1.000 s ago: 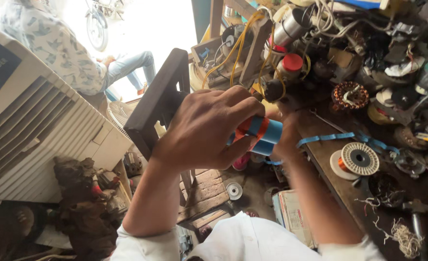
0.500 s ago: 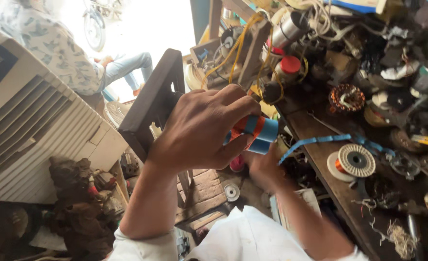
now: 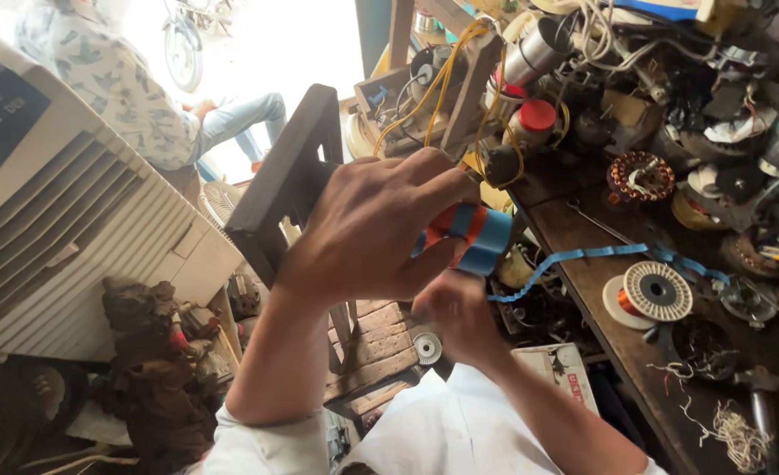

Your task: The person hand-winds copper magnet wire around a blue plastic tube, rotating the tube and guiding the wire to build up even coil layers. They then tuck and press the wire end to secure the finished coil.

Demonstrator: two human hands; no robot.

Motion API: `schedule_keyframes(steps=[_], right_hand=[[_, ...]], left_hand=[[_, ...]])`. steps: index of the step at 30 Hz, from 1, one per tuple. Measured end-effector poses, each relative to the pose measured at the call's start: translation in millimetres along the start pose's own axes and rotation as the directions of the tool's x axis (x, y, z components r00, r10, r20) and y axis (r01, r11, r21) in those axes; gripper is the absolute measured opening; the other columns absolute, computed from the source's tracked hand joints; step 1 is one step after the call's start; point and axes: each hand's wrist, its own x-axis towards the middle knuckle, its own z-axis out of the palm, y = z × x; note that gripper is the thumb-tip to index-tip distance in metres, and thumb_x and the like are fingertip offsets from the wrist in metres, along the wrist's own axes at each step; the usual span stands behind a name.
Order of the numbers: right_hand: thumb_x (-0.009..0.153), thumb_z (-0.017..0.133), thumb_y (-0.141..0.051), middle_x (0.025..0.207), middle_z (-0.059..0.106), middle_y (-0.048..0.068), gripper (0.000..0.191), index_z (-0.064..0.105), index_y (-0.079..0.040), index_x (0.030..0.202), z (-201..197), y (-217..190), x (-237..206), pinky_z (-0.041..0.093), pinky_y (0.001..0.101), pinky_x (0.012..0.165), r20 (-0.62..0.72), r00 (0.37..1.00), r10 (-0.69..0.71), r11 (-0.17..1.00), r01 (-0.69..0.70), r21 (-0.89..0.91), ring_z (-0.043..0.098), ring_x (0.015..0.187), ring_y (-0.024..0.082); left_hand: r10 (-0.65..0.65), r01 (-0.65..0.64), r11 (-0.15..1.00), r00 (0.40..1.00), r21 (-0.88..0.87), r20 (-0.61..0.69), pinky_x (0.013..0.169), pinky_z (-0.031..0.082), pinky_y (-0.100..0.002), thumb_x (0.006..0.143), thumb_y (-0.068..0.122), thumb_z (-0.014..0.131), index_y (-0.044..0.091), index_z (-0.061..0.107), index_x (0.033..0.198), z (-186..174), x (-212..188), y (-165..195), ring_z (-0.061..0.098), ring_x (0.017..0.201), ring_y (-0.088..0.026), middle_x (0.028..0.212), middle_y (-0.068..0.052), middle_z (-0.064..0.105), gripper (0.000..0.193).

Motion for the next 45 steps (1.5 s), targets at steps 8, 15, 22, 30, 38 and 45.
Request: schedule_keyframes(steps=[8,15,22,30,38,45], right_hand=[[0.105,0.065,-0.01,0.084,0.067,0.006,0.013,0.069,-0.004,0.095,-89,-11,55,0.041,0.0312,0.061,-0.288,0.924,-0.252,0.965,0.217,-0.147,0.052,0.066,0.014],[0.091,0.07,-0.008,0.07,0.058,0.003,0.007,0.067,-0.003,0.087,-27,-37,-19,0.045,0.0325,0.061,0.045,0.948,-0.314,0.932,0.317,-0.174,0.059,0.064,0.018],[0.102,0.067,-0.016,0.095,0.072,0.009,0.014,0.066,-0.005,0.11,-81,-1,58,0.05,0.0321,0.073,-0.261,0.935,-0.242,0.951,0.175,-0.255,0.064,0.082,0.017],[0.1,0.066,-0.012,0.099,0.069,0.01,0.01,0.063,-0.005,0.107,-62,-32,-29,0.05,0.0343,0.079,0.08,0.929,-0.362,0.928,0.367,-0.059,0.063,0.092,0.017],[0.092,0.061,-0.007,0.109,0.065,0.005,0.028,0.056,-0.003,0.119,-31,2,44,0.049,0.0324,0.084,-0.316,0.937,-0.149,0.983,0.107,-0.148,0.062,0.105,0.015],[0.105,0.065,-0.018,0.078,0.061,0.004,0.02,0.059,-0.01,0.087,-95,-41,7,0.052,0.0248,0.063,-0.036,0.875,-0.482,0.876,0.481,-0.031,0.06,0.065,0.012]], left_hand=[[0.091,-0.092,0.995,0.996,-0.043,-0.023,0.065,0.048,-0.041,0.082,0.024,0.072,0.012,0.064,0.108,2,-1,0,0.065,0.076,-0.024,0.091,-0.005,0.06,0.03],[0.002,-0.002,1.0,1.0,0.02,-0.006,0.063,0.049,-0.04,0.085,0.024,0.071,0.014,0.065,0.107,7,2,-3,0.064,0.073,-0.021,0.087,-0.003,0.06,0.025],[0.091,-0.091,0.996,0.996,-0.009,-0.023,0.064,0.048,-0.039,0.079,0.025,0.072,0.012,0.064,0.109,9,0,0,0.064,0.075,-0.022,0.092,-0.005,0.061,0.033],[0.065,-0.066,0.998,0.998,-0.024,-0.024,0.061,0.047,-0.041,0.082,0.026,0.072,0.012,0.063,0.107,8,5,-7,0.064,0.073,-0.025,0.092,-0.006,0.062,0.03],[0.069,-0.07,0.997,0.997,-0.039,-0.027,0.063,0.048,-0.042,0.082,0.026,0.071,0.012,0.064,0.108,3,4,-6,0.065,0.075,-0.027,0.089,-0.006,0.062,0.03],[0.037,-0.037,0.999,0.999,-0.029,-0.025,0.062,0.047,-0.044,0.085,0.027,0.073,0.011,0.064,0.107,4,4,-4,0.065,0.075,-0.027,0.09,-0.007,0.061,0.029]])
